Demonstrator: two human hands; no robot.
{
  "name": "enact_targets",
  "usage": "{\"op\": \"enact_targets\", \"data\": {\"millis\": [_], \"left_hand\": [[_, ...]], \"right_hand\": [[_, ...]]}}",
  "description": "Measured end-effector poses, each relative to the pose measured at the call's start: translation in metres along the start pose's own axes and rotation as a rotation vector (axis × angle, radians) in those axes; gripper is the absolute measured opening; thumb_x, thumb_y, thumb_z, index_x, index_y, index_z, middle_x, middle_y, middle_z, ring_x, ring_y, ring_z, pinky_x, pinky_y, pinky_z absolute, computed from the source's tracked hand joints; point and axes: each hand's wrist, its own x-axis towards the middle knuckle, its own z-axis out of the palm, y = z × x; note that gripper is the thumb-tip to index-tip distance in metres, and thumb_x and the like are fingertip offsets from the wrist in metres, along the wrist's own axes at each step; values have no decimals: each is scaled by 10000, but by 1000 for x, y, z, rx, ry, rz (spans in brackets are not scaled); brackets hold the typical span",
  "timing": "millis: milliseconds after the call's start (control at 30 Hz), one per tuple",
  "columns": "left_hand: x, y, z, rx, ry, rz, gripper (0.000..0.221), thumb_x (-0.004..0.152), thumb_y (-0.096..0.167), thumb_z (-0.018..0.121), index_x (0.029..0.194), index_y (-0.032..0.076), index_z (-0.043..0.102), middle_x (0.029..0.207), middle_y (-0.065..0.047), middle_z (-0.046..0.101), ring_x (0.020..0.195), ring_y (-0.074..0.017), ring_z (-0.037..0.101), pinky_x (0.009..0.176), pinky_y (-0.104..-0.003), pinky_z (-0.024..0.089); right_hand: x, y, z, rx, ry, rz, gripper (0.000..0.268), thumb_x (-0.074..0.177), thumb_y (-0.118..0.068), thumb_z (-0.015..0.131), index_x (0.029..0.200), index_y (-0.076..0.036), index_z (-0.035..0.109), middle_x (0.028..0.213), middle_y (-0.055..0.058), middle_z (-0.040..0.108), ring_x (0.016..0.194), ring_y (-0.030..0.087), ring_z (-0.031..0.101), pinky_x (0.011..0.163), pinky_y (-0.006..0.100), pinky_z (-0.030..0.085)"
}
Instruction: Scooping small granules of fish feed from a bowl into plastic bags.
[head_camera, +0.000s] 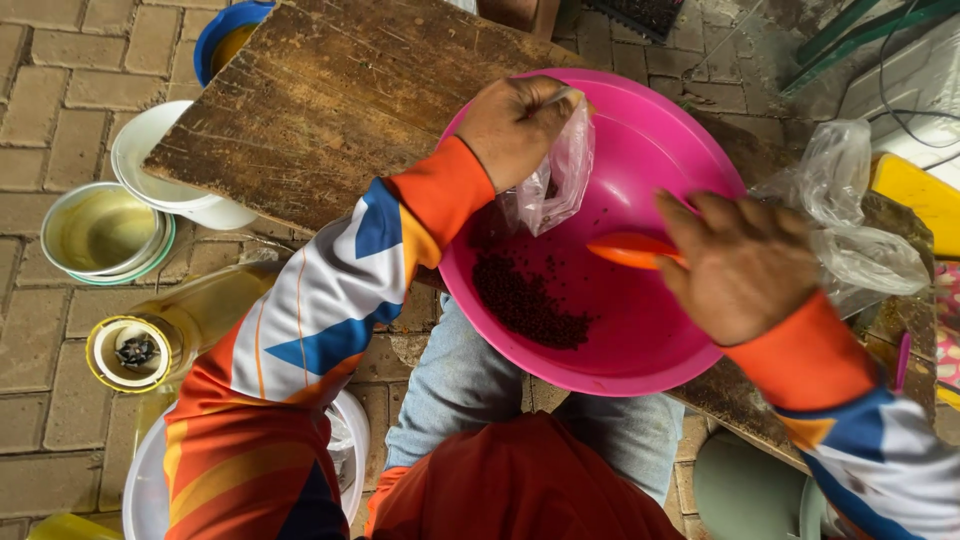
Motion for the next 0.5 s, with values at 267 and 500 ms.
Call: {"op": "enact_targets", "data": {"millis": [267, 500], "left_hand": [[19, 13, 5, -252, -198, 236, 276, 1056, 274, 578, 1059, 70, 764, 855, 1, 768, 754, -64, 693, 731, -287, 607], [46, 1, -4, -533, 10, 258, 160, 955, 166, 769, 1027, 24, 757, 901, -16, 753, 782, -93, 676, 722, -286, 593]], "right_hand": [[44, -18, -3, 418, 187, -134, 218, 868, -194, 799, 1076, -134, 769, 1383, 161, 577, 918, 263, 703, 695, 351, 590], [61, 15, -34, 647, 322, -113, 77, 992, -15, 756, 1046, 0, 704, 1242, 141, 656, 976, 256, 711, 819, 335, 587]]}}
